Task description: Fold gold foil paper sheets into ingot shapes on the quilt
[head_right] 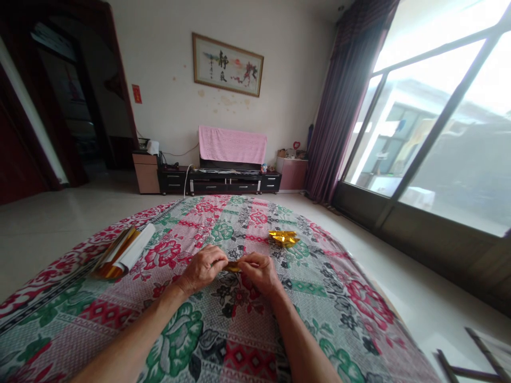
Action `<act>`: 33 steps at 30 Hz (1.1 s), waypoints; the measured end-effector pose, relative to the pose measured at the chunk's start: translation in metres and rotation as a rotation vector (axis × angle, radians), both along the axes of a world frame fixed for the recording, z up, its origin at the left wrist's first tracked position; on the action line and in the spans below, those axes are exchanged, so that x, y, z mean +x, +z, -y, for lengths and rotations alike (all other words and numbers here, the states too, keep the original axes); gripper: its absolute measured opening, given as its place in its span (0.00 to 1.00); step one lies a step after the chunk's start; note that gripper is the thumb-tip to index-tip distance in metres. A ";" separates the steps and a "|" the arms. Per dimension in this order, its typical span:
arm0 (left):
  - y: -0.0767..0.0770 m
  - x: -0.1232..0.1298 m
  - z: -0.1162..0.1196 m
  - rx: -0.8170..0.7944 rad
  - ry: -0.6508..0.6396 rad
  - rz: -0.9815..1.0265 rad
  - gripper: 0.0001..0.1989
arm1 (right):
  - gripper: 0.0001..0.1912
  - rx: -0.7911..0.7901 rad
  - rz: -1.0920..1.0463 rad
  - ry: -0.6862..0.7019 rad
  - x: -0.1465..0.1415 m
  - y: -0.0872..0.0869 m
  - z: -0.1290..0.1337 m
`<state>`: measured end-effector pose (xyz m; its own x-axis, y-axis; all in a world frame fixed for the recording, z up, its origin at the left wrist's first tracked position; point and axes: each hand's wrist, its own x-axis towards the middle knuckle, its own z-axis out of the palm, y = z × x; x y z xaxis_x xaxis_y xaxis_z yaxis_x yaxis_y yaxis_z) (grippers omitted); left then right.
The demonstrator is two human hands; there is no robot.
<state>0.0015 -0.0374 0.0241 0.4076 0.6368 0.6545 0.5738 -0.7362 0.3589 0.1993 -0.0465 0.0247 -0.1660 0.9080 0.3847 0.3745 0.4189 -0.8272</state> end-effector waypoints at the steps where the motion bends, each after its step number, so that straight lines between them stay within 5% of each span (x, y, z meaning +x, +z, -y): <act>1: 0.000 0.000 0.000 0.000 0.003 0.003 0.08 | 0.10 -0.018 -0.011 -0.007 0.000 0.000 0.000; 18: 0.000 -0.006 -0.004 -0.025 0.045 0.026 0.08 | 0.14 -0.154 -0.250 -0.166 0.007 -0.001 0.001; 24: 0.001 -0.002 -0.001 -0.033 0.045 0.013 0.08 | 0.21 -0.096 -0.268 0.088 -0.003 -0.006 -0.002; 28: 0.003 0.004 0.002 -0.047 0.025 -0.008 0.08 | 0.10 -0.014 -0.115 0.100 -0.008 -0.009 -0.004; 33: 0.004 0.003 0.003 -0.103 0.001 0.010 0.08 | 0.10 -0.092 -0.190 0.093 -0.009 -0.005 0.000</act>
<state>0.0044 -0.0408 0.0280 0.4006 0.7013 0.5897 0.5709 -0.6944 0.4381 0.1908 -0.0461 0.0201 -0.1833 0.9249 0.3332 0.1714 0.3638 -0.9156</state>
